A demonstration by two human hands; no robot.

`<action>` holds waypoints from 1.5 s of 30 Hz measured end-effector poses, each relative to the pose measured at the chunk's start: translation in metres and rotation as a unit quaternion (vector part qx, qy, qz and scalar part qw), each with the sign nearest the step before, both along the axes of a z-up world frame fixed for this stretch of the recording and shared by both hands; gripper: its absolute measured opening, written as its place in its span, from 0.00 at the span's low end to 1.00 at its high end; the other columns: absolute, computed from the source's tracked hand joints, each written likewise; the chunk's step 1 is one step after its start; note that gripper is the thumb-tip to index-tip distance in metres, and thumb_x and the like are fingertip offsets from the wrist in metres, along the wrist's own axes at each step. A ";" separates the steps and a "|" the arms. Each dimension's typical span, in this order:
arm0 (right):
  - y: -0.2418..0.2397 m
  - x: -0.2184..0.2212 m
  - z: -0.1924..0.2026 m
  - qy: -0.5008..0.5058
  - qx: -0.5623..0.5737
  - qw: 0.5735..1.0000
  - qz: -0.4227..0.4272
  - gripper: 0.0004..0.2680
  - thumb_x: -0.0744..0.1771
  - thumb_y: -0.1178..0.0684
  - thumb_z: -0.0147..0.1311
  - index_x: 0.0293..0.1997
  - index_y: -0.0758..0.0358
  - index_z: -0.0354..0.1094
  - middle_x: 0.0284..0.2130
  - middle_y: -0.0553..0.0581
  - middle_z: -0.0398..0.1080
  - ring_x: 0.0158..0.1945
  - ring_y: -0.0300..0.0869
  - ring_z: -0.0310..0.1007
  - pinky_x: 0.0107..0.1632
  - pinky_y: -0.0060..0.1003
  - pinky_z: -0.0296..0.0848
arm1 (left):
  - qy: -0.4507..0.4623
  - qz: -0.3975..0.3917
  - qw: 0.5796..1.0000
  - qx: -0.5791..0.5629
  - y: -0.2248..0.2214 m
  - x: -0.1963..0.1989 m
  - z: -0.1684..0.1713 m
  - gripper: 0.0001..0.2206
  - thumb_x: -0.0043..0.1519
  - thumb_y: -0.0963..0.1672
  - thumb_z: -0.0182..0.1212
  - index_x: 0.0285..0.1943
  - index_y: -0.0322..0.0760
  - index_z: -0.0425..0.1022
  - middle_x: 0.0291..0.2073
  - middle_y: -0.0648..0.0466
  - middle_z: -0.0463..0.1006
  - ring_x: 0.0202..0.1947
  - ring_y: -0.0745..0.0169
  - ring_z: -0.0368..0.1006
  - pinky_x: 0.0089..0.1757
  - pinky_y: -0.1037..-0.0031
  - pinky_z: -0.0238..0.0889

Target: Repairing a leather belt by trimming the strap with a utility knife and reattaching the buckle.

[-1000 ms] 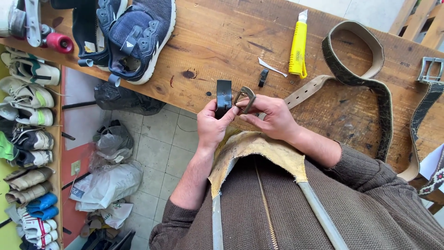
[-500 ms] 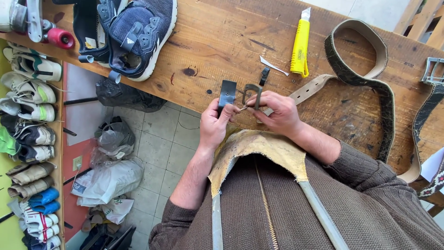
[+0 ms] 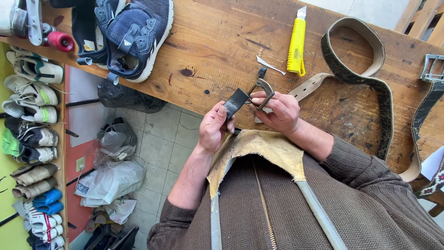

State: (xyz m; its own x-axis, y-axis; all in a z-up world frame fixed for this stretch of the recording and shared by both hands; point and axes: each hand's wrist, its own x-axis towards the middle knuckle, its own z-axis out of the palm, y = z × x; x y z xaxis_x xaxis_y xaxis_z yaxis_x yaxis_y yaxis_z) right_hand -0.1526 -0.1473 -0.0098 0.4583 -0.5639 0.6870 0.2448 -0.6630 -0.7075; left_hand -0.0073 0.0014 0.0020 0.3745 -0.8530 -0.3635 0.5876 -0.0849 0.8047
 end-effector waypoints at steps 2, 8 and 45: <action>0.001 0.003 0.004 -0.005 0.000 1.000 -0.002 0.07 0.64 0.65 0.65 0.43 0.66 0.78 0.37 0.65 0.79 0.32 0.54 0.80 0.35 0.43 0.79 | -0.008 -0.008 1.000 -0.010 -0.001 -0.003 -0.006 0.15 0.73 0.50 0.48 0.44 0.34 0.71 0.17 0.53 0.67 0.19 0.68 0.68 0.29 0.82 0.65; 0.001 0.006 0.002 -0.013 0.039 0.999 0.003 0.06 0.63 0.64 0.67 0.42 0.66 0.78 0.36 0.64 0.79 0.31 0.54 0.80 0.34 0.43 0.78 | 0.007 0.007 0.999 -0.040 -0.007 -0.004 -0.007 0.16 0.71 0.51 0.52 0.55 0.36 0.63 0.26 0.49 0.70 0.19 0.67 0.69 0.28 0.82 0.66; 0.022 0.011 -0.012 -0.007 0.530 0.830 0.172 0.06 0.67 0.62 0.62 0.45 0.73 0.72 0.48 0.62 0.75 0.50 0.39 0.76 0.53 0.36 0.77 | -0.152 0.207 0.963 0.074 -0.018 -0.018 -0.017 0.09 0.63 0.44 0.69 0.37 0.29 0.80 0.21 0.40 0.79 0.24 0.58 0.80 0.33 0.68 0.78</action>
State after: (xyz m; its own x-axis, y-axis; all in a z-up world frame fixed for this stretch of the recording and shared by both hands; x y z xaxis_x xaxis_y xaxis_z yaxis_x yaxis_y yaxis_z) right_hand -0.1418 -0.1257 -0.0216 0.7133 -0.6930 -0.1048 0.3046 0.4411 -0.8442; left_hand -0.0250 -0.0168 -0.0146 0.7807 -0.5538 -0.2895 0.3343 -0.0214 0.9422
